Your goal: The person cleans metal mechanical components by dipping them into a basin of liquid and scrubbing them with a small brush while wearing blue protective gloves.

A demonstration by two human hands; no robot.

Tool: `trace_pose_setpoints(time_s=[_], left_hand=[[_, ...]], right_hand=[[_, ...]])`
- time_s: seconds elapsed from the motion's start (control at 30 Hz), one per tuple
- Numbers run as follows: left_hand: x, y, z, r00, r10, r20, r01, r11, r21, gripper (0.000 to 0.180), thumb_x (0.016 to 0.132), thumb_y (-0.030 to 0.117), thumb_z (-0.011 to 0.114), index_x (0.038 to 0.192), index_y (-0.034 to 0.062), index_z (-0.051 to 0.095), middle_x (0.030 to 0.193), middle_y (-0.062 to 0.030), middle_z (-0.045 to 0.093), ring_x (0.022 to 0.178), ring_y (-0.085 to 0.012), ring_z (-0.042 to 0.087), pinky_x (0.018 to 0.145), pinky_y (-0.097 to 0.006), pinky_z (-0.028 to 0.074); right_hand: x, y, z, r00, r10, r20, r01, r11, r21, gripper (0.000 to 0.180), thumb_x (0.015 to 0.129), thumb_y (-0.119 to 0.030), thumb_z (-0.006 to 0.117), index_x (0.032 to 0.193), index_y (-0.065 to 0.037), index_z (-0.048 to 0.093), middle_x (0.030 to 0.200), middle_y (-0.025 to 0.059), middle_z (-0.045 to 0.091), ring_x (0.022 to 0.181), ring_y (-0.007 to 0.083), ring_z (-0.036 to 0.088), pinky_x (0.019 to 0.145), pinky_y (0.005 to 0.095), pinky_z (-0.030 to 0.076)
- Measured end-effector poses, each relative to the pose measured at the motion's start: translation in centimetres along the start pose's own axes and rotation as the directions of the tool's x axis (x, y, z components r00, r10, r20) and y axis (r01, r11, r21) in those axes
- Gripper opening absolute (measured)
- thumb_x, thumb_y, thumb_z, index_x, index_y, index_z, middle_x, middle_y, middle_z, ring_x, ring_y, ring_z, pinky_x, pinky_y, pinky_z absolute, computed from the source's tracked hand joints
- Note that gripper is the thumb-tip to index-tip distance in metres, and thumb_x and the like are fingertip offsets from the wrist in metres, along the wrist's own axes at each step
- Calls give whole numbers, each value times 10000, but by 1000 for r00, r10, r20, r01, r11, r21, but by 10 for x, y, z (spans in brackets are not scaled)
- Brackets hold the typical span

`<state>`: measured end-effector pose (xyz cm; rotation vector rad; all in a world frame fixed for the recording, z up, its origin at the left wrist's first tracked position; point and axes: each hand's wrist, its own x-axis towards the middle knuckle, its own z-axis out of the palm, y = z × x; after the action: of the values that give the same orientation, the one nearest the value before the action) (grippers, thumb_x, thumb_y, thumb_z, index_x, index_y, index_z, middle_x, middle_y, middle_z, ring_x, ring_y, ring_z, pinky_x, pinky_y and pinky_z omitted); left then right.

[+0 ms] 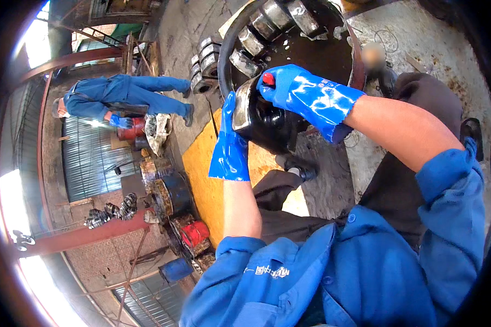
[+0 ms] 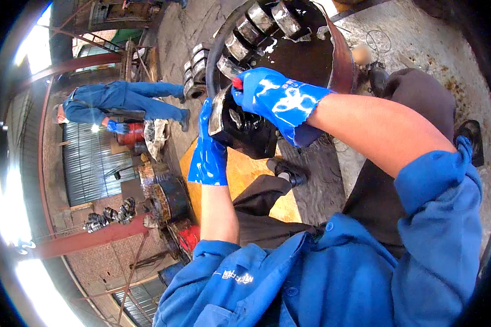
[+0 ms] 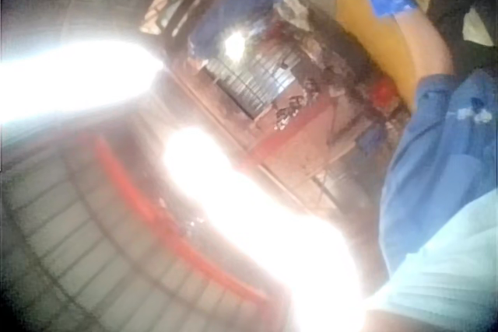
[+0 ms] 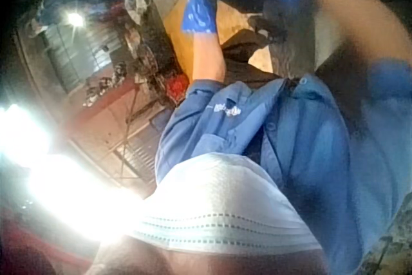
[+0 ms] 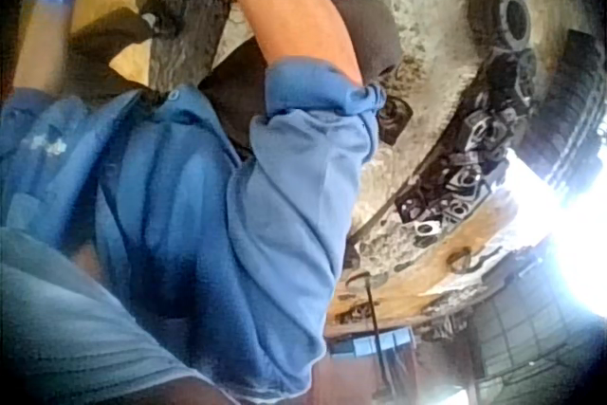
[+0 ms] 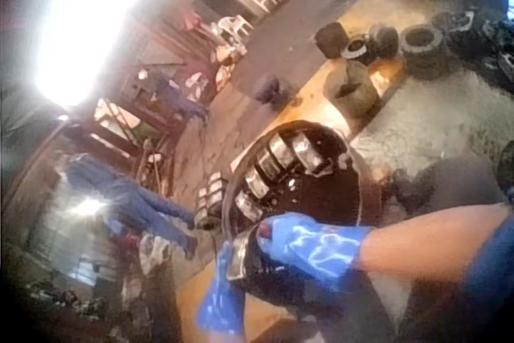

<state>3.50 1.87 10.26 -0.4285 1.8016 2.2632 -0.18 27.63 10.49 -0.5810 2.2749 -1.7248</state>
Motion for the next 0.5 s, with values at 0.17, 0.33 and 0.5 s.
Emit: trace_pose_setpoints(time_s=[0.17, 0.33, 0.5], left_hand=[[10, -1, -10, 996, -7, 84, 15, 995, -96, 556, 1004, 433, 649, 1371, 17, 609, 1252, -145, 716, 1090, -278, 704, 974, -414, 570], [7, -1, -1, 1000, 8, 23, -7, 997, -73, 559, 1004, 430, 649, 1376, 15, 605, 1257, -147, 713, 1088, -278, 704, 971, -413, 573], [6, 0, 6, 1000, -1, -30, 0, 999, -32, 548, 1013, 432, 633, 1367, 14, 614, 1235, -154, 719, 1066, -279, 710, 953, -406, 579]], right_hand=[[-2, 3, 3, 982, 177, 70, -189, 948, 257, 297, 914, -334, 669, 1049, -83, 755, 926, 153, 750, 851, 288, 709, 802, 400, 560], [-10, 5, 8, 998, -8, -62, 13, 997, 80, 252, 932, -303, 675, 1087, -115, 740, 956, 154, 751, 894, 319, 732, 803, 417, 563], [-22, 5, 20, 995, 71, 71, -88, 958, 272, 223, 936, -285, 683, 1098, -142, 741, 994, 145, 750, 920, 363, 716, 839, 423, 571]])
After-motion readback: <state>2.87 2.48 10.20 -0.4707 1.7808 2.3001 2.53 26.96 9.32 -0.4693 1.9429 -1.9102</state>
